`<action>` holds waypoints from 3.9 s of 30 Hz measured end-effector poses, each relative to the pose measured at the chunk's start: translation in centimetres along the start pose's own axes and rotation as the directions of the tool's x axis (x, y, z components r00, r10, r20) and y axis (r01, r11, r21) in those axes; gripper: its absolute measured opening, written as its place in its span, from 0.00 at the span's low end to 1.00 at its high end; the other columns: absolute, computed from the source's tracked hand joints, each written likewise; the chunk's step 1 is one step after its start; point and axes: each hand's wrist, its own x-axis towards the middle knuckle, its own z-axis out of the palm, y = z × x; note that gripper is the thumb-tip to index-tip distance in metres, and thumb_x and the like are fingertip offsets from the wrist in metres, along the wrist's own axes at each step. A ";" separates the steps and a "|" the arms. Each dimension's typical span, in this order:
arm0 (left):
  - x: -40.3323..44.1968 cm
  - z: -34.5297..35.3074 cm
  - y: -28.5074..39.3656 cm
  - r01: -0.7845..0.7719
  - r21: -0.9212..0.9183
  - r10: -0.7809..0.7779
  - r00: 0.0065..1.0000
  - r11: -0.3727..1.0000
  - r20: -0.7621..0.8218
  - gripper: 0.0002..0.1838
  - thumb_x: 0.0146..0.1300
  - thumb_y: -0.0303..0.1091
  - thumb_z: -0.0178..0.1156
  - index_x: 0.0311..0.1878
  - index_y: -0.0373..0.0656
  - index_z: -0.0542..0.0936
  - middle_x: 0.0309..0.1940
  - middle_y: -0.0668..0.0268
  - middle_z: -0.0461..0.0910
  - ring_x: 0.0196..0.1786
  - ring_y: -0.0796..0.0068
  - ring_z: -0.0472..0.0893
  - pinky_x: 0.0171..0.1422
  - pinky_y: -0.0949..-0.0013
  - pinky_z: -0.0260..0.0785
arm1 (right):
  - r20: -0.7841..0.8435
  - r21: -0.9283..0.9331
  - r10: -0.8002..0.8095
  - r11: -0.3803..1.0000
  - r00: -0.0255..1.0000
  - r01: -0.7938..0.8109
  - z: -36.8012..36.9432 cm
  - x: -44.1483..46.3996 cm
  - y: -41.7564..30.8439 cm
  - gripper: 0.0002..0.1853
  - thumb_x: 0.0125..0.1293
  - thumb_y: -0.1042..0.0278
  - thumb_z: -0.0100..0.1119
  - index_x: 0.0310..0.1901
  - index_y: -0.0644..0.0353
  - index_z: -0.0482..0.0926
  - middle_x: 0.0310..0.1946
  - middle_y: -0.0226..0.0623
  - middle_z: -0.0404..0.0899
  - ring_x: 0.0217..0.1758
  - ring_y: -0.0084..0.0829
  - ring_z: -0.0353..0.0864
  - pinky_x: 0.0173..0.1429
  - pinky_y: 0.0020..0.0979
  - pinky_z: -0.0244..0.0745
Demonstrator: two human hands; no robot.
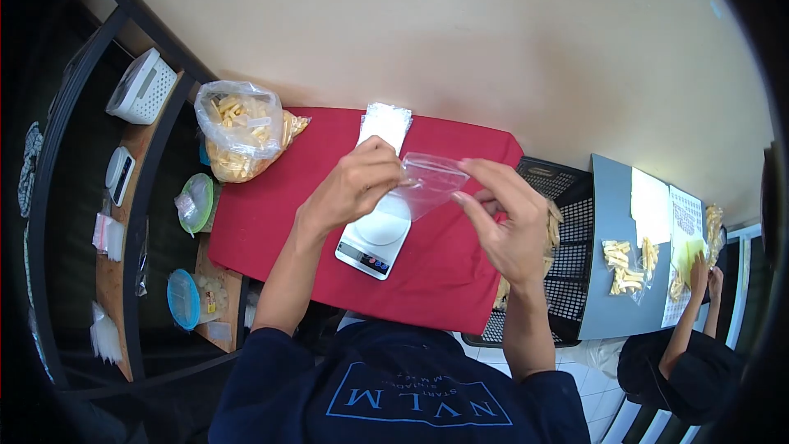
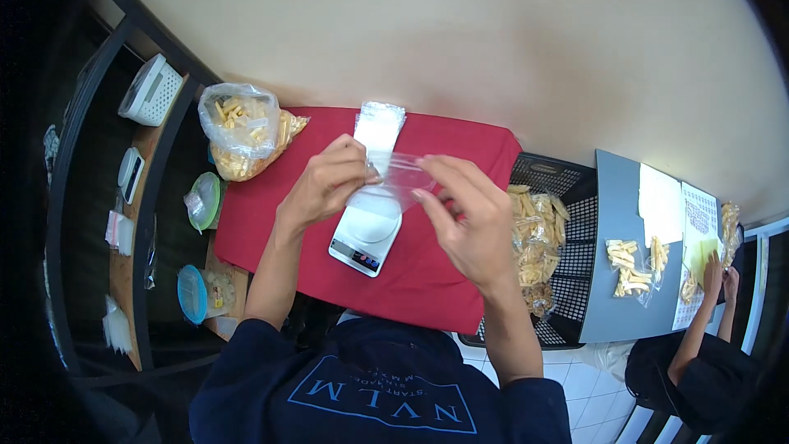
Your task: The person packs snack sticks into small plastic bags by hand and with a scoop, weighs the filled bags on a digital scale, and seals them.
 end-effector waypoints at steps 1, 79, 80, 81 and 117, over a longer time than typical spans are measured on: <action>0.0 0.0 0.7 -0.026 0.013 0.025 1.000 1.000 0.003 0.05 0.51 0.20 0.66 0.33 0.34 0.83 0.26 0.62 0.75 0.36 0.66 0.74 0.39 0.65 0.69 | 0.027 -0.003 -0.030 1.000 0.999 0.030 0.4 0.3 -0.3 0.16 0.56 0.80 0.68 0.48 0.64 0.82 0.43 0.43 0.82 0.32 0.29 0.84 0.32 0.25 0.78; -30.3 -22.3 -19.9 0.124 -0.753 -0.645 0.616 0.646 -0.452 0.26 0.64 0.35 0.59 0.62 0.31 0.70 0.47 0.59 0.77 0.52 0.73 0.76 0.61 0.70 0.66 | 0.562 -0.375 -0.194 0.807 0.804 0.457 44.4 21.3 0.8 0.07 0.57 0.79 0.61 0.37 0.64 0.83 0.34 0.50 0.82 0.38 0.51 0.82 0.45 0.42 0.76; -30.5 -22.0 -20.5 0.126 -0.753 -0.648 0.613 0.645 -0.452 0.26 0.64 0.35 0.59 0.62 0.31 0.70 0.47 0.59 0.77 0.52 0.73 0.76 0.61 0.70 0.66 | 0.541 -0.385 -0.217 0.795 0.813 0.469 44.8 21.9 0.4 0.07 0.57 0.80 0.61 0.37 0.64 0.83 0.34 0.50 0.82 0.38 0.51 0.82 0.45 0.42 0.76; -30.6 -21.4 -21.4 0.080 -0.740 -0.626 0.598 0.668 -0.501 0.26 0.64 0.36 0.58 0.61 0.31 0.70 0.47 0.59 0.77 0.52 0.73 0.76 0.61 0.70 0.66 | 0.518 -0.395 -0.242 0.783 0.820 0.481 45.3 22.4 0.2 0.07 0.56 0.81 0.60 0.38 0.65 0.83 0.33 0.50 0.82 0.37 0.51 0.82 0.44 0.43 0.76; -26.4 -16.3 -27.0 -0.268 -0.527 -0.525 0.084 0.807 -0.847 0.26 0.65 0.43 0.42 0.55 0.31 0.74 0.59 0.52 0.73 0.69 0.57 0.66 0.78 0.55 0.48 | 0.809 -0.365 0.468 0.874 0.355 -0.320 50.7 22.2 2.2 0.15 0.63 0.68 0.54 0.45 0.64 0.85 0.30 0.38 0.84 0.32 0.25 0.80 0.39 0.27 0.74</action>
